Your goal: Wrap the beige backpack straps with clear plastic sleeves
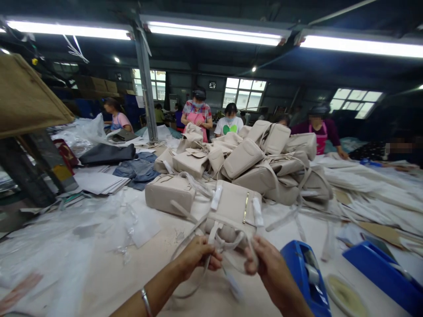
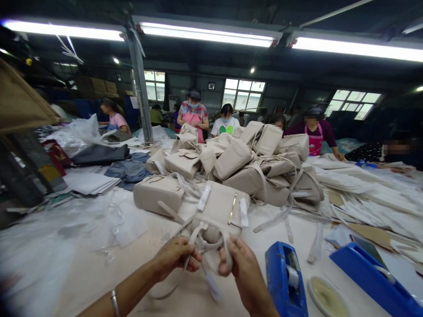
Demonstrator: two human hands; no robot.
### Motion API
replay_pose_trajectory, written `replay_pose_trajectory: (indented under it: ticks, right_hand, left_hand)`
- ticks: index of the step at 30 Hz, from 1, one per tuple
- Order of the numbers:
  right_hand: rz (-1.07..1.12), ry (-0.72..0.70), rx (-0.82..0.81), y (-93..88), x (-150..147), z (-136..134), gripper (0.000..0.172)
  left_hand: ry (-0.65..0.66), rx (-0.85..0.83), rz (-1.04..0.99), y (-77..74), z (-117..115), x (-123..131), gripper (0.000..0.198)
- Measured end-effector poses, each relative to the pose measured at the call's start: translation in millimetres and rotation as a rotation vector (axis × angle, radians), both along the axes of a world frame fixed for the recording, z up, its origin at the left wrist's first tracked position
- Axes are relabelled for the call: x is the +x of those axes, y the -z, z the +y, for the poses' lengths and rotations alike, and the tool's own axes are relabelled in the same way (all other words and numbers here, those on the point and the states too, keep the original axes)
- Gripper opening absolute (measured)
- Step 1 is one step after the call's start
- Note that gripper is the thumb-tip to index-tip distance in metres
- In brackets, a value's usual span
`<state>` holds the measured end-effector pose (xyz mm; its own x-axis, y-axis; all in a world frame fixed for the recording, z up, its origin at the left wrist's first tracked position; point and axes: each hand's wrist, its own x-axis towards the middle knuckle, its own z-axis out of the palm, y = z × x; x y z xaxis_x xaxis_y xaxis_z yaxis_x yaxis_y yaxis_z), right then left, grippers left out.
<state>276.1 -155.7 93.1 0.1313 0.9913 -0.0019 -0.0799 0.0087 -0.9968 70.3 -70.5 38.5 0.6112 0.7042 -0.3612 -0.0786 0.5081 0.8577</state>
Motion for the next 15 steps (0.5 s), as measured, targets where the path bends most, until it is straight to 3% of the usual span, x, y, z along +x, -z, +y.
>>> replay_pose_trajectory:
  ticks: [2,4,8,11,13,15]
  right_hand:
    - [0.459,0.124,-0.073,-17.1,-14.3,12.0,0.021]
    - [0.637,0.170,-0.153,-15.1,-35.3,16.2,0.027]
    - [0.630,0.048,-0.169,19.0,-85.2,5.6,0.037]
    - [0.617,0.019,-0.147,47.1,-112.4,-6.5,0.051]
    - [0.580,0.017,-0.209,59.4,-122.8,-15.6,0.064]
    - [0.458,-0.002,-0.241,63.3,-128.6,-28.8,0.071]
  left_hand:
    - [-0.022,0.041,-0.064,-12.2,0.5,1.6,0.028]
    - [-0.044,0.052,-0.148,-19.4,-1.9,3.3,0.030]
    - [-0.036,0.010,-0.253,-17.9,-18.9,1.7,0.029]
    - [0.009,-0.149,-0.309,-10.4,-34.0,-7.2,0.034]
    - [0.064,-0.256,-0.321,-6.4,-39.4,-13.9,0.041]
    - [0.107,-0.249,-0.312,-4.9,-40.2,-17.8,0.042]
